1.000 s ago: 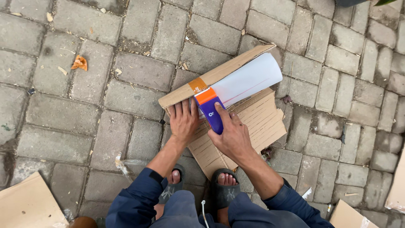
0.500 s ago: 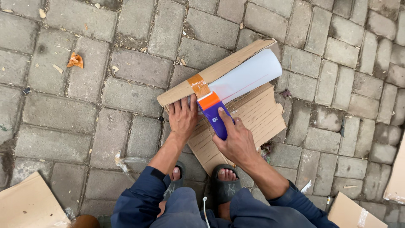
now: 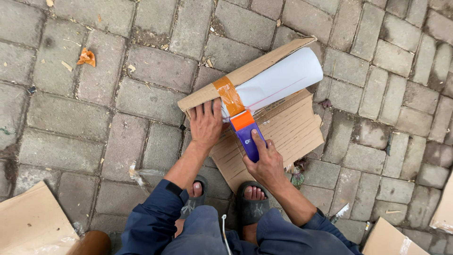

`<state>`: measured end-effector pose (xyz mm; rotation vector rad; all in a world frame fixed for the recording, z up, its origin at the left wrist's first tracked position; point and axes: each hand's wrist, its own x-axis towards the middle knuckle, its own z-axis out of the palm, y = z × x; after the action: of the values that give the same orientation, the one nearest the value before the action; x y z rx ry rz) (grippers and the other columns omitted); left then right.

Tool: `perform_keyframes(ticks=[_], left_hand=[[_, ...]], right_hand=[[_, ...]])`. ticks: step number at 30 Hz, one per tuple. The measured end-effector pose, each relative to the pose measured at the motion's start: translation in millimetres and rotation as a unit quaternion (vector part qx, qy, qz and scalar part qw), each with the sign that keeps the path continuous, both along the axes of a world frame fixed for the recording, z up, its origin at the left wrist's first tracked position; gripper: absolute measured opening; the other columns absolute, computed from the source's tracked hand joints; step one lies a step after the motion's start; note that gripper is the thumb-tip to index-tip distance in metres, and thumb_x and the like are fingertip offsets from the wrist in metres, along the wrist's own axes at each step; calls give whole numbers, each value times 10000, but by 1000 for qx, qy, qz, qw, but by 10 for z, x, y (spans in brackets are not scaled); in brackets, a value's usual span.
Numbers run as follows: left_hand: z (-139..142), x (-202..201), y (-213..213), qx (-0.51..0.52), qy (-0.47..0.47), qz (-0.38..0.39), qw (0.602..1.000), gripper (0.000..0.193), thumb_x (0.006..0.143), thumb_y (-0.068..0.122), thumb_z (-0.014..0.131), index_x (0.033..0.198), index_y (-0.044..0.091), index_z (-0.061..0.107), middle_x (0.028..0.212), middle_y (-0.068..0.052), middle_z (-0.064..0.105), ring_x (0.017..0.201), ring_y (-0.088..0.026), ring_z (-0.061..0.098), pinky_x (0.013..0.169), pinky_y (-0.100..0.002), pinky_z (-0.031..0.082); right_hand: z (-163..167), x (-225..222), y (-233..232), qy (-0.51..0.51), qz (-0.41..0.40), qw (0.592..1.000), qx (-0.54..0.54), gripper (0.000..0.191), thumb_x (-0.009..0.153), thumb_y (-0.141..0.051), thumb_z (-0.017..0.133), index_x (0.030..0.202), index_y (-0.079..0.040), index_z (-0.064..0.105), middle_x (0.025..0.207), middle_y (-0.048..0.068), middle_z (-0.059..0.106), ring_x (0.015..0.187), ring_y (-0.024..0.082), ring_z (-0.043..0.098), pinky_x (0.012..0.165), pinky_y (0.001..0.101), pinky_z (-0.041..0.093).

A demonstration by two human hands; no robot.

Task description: The person cuts the tape on a cardboard box with a knife and flattens it on the paved ground. They then roll a white plastic-wrapped item inside the flattened cardboard and secure the bundle by wrapping orange packing tape around it with a tape dispenser.

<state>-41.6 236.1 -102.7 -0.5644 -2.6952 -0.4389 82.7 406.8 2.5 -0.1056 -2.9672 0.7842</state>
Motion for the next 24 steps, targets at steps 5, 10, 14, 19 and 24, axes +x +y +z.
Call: perform_keyframes(ticks=[5, 10, 14, 19, 24], left_hand=[[-181, 43, -109, 71, 72, -57, 993, 620, 1009, 324, 687, 1509, 112, 387, 1456, -190, 431, 1333, -401, 421, 1112, -621, 356], [74, -29, -148, -57, 158, -36, 985, 921, 909, 506, 822, 1652, 305, 315, 1650, -7, 366, 1485, -349, 332, 1153, -533, 233], [451, -381, -167, -11, -103, -79, 991, 1102, 746, 517, 834, 1650, 204, 288, 1712, -24, 323, 1579, -332, 278, 1215, -633, 214], [842, -752, -252, -12, -222, -64, 973, 1282, 550, 640, 887, 1599, 242, 267, 1656, -79, 263, 1523, -365, 239, 1163, -727, 138], [1010, -844, -174, -35, -249, -35, 967, 1314, 573, 681, 879, 1602, 189, 227, 1661, -124, 230, 1528, -392, 204, 1119, -793, 104]], right_hand=[[4, -81, -21, 4, 0, 1000, 0, 773, 731, -205, 804, 1446, -83, 537, 1003, 255, 643, 783, 399, 704, 664, 483, 598], [123, -313, -47, 5, 12, 1000, 6, 782, 741, -240, 806, 1460, -107, 529, 1046, 298, 638, 793, 427, 699, 672, 498, 596], [323, -670, -77, -28, 27, 999, -3, 806, 763, -268, 798, 1491, -98, 494, 1025, 324, 630, 793, 455, 694, 683, 515, 589], [657, -1172, -170, -71, 57, 996, -3, 777, 794, -299, 777, 1487, -85, 501, 1005, 339, 639, 833, 498, 681, 734, 556, 565], [886, -1413, -203, -70, 67, 995, -14, 735, 809, -412, 784, 1400, -45, 549, 981, 352, 667, 863, 498, 697, 753, 556, 564]])
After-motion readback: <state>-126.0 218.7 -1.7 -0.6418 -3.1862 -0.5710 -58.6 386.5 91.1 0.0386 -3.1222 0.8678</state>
